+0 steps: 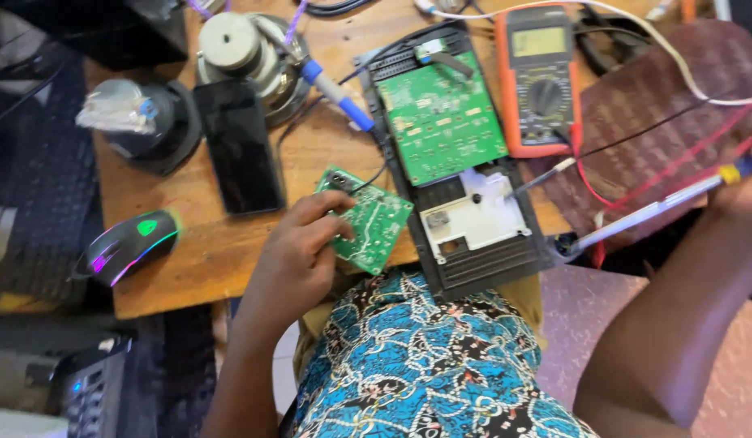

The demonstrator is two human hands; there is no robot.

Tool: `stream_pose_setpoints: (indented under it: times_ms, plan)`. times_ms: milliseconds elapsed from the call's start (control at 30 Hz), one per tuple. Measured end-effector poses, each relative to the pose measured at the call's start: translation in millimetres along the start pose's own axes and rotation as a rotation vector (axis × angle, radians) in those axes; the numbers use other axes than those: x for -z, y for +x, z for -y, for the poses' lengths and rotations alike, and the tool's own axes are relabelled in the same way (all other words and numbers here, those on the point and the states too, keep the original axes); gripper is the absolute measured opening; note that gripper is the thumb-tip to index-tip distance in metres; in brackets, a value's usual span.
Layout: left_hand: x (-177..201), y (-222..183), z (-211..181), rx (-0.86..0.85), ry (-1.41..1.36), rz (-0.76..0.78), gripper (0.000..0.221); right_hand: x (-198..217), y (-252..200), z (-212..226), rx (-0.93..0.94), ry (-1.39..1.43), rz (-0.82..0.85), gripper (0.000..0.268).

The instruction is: Testing electronic components with a multimeter and unscrewing the back panel of a device for disassembly.

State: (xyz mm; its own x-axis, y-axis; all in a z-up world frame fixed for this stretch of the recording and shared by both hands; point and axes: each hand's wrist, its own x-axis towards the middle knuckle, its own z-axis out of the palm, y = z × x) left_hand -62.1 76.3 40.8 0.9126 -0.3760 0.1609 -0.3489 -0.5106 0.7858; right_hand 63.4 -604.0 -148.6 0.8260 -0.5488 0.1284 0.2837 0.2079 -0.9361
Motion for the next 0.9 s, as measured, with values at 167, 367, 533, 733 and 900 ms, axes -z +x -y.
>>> stream_pose_setpoints:
  times_ms: [167,367,533,733,900]
  plan:
    - [-5.9,-3.1,-1.3,-0.02,0.214,-0.062,0.028,-193.5,-24.6,101.5,-0.34,-0.226,-0.226,0.036]
    - [-43.5,13.2,-32.8,-0.158,0.156,-0.146,0.027,-187.6,-61.9,112.1,0.877,-1.275,0.115,0.026]
    - [-96.3,28.8,-48.9,-0.218,0.263,0.129,0.036,-253.5,-158.7,157.3,0.538,-1.161,0.431,0.016]
    - [-127.6,24.4,-45.4,-0.181,0.537,0.406,0.069,-269.3,-204.9,127.0,0.235,-1.386,0.693,0.018]
    - [-147.6,25.2,-42.8,-0.149,0.654,0.395,0.087,-248.3,-188.5,121.5,0.309,-1.319,0.609,0.019]
